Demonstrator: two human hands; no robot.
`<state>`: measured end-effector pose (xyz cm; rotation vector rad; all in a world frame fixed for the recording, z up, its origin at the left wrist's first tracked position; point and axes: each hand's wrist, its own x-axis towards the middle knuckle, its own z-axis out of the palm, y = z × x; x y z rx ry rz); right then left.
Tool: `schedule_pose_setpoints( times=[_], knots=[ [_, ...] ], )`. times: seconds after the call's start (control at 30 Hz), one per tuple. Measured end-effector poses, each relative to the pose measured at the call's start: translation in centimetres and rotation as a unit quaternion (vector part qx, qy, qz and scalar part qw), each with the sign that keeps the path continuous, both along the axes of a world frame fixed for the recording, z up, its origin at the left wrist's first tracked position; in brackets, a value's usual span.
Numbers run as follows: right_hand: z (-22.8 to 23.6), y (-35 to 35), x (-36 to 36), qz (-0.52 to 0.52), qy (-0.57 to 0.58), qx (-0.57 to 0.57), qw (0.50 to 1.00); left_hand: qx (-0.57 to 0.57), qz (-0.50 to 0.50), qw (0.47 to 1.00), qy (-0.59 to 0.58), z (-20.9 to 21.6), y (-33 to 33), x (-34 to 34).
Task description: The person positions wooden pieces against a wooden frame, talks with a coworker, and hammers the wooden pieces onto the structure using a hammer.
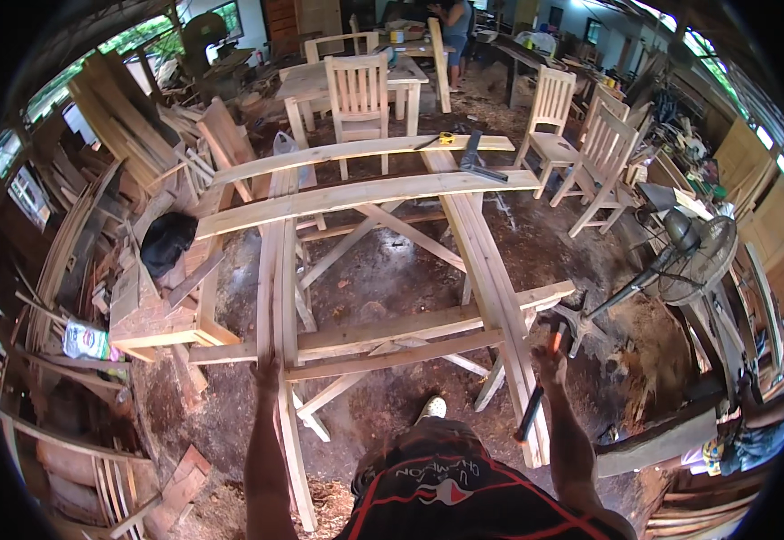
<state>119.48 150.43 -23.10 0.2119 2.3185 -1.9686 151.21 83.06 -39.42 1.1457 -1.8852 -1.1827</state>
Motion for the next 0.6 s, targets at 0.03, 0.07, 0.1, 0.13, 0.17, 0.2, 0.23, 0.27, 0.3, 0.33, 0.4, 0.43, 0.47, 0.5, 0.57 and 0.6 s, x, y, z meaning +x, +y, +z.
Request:
schedule_pose_setpoints(
  times=[0.03, 0.07, 0.1, 0.13, 0.17, 0.2, 0.23, 0.27, 0.3, 0.33, 0.4, 0.43, 0.47, 0.5, 0.57, 0.6],
  knots=[
    [0.4, 1.3, 2.6, -0.015, 0.037, -0.068, 0.997, -0.003, 0.014, 0.998, -0.056, 0.3, 0.8, 0.9],
    [1.3, 2.7, 5.1, -0.051, 0.005, 0.050, 0.997, -0.008, 0.028, 0.993, -0.112, 0.8, 1.0, 0.8],
    [2.4, 4.4, 8.1, -0.059, -0.045, 0.029, 0.997, -0.075, -0.020, 0.994, -0.074, 1.4, 0.5, 0.1],
    [3.8, 6.1, 11.3, -0.069, -0.052, 0.073, 0.994, -0.140, -0.070, 0.987, -0.035, 2.2, 0.1, -0.5],
    [4.8, 7.1, 14.2, -0.117, -0.088, 0.020, 0.989, -0.103, -0.068, 0.992, 0.010, 2.6, 0.7, -0.9],
    [6.1, 9.0, 17.6, -0.126, -0.126, 0.085, 0.980, -0.051, -0.051, 0.997, 0.022, 2.9, 2.1, -0.3],
    [6.9, 10.4, 20.4, -0.144, -0.144, 0.158, 0.966, -0.083, -0.022, 0.996, -0.035, 3.5, 3.0, 0.3],
    [7.4, 12.0, 23.4, -0.165, -0.165, 0.146, 0.961, -0.071, -0.004, 0.996, -0.055, 4.0, 3.9, 1.1],
    [7.6, 13.7, 26.2, -0.189, -0.202, 0.159, 0.948, -0.033, -0.004, 0.999, -0.040, 4.3, 4.0, 0.5],
    [7.4, 15.6, 28.7, -0.197, -0.244, 0.125, 0.941, -0.023, 0.001, 1.000, -0.019, 4.7, 3.2, -0.2],
    [5.6, 19.6, 34.3, -0.224, -0.280, 0.123, 0.925, 0.006, 0.009, 1.000, 0.009, 4.7, 2.5, -1.3],
    [4.0, 21.5, 37.1, -0.224, -0.305, 0.143, 0.914, -0.038, -0.038, 0.994, 0.090, 4.7, 2.7, -1.4],
    [2.0, 23.3, 39.8, -0.231, -0.335, 0.152, 0.901, -0.117, -0.032, 0.990, 0.077, 5.0, 3.0, -1.0],
    [-0.2, 24.9, 42.2, -0.197, -0.363, 0.203, 0.888, -0.186, -0.010, 0.981, 0.047, 5.7, 3.4, -0.6],
    [-4.5, 26.2, 49.3, -0.098, -0.334, 0.447, 0.824, -0.354, 0.116, 0.916, -0.148, 8.0, 5.2, 0.4],
    [-6.2, 28.0, 50.1, -0.103, -0.332, 0.441, 0.827, -0.364, 0.154, 0.904, -0.166, 9.4, 6.5, 0.8]
  ],
)
